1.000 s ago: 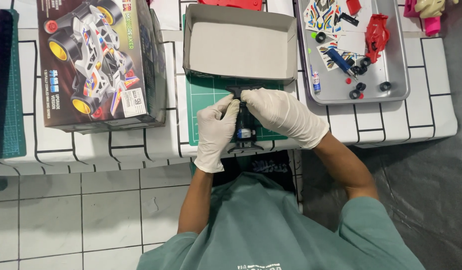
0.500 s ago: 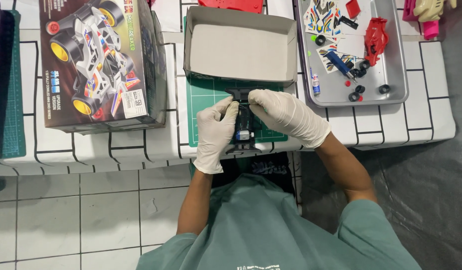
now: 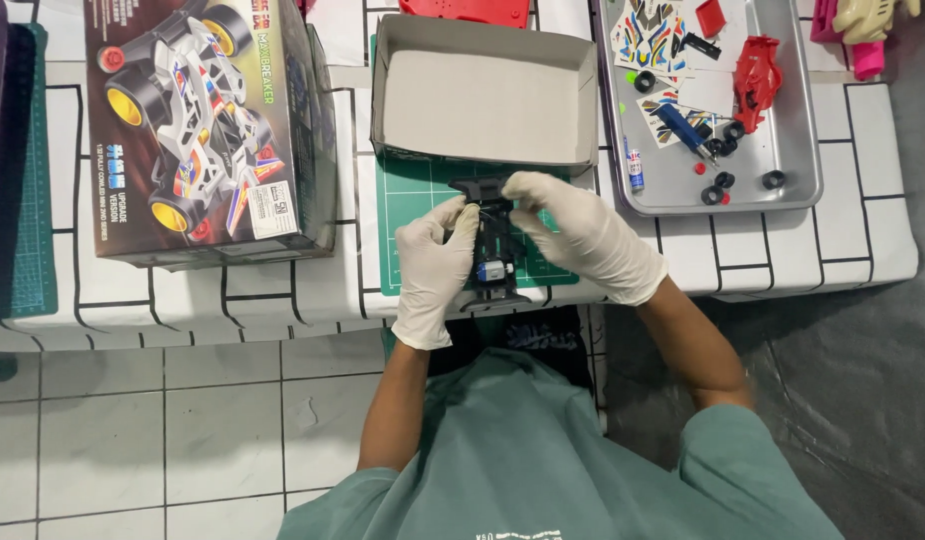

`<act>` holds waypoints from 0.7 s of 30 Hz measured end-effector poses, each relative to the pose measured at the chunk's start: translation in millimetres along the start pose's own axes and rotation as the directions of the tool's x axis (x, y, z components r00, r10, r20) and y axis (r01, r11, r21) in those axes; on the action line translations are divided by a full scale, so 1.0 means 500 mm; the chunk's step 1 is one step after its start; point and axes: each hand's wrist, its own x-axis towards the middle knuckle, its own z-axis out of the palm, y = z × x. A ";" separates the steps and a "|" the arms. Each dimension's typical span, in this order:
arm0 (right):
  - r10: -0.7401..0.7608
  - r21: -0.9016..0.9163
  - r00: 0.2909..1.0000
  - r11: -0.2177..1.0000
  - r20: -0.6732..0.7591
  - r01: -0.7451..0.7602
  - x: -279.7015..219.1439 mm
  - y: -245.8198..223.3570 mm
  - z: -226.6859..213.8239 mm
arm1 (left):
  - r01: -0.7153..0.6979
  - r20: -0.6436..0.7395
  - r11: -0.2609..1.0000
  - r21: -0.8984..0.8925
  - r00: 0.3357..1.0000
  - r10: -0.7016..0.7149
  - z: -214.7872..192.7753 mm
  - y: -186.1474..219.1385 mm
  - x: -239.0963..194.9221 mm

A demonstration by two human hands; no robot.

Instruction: Assembling a mini 4WD toy car by installing batteries and attaching various chassis components.

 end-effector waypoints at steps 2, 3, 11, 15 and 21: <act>0.120 0.124 0.988 0.986 -0.100 -0.107 -0.012 -0.009 -0.013 | -0.005 -0.009 1.000 0.002 1.000 0.005 -0.003 -0.004 0.003; 0.252 0.256 0.950 0.945 -0.183 -0.201 -0.020 -0.012 -0.022 | -0.006 -0.014 1.000 0.004 1.000 0.006 -0.001 -0.006 0.002; 0.657 0.744 0.745 0.440 0.116 -0.503 -0.024 0.046 0.079 | -0.005 -0.023 1.000 0.022 1.000 0.005 -0.003 -0.004 0.001; 0.677 0.746 0.725 0.416 0.127 -0.520 -0.002 0.021 0.068 | 0.019 -0.027 1.000 0.002 0.999 -0.019 -0.004 0.000 -0.001; 0.686 0.733 0.719 0.431 0.113 -0.526 0.017 -0.031 0.074 | 0.088 -0.011 0.994 -0.063 0.996 -0.089 -0.011 0.019 0.005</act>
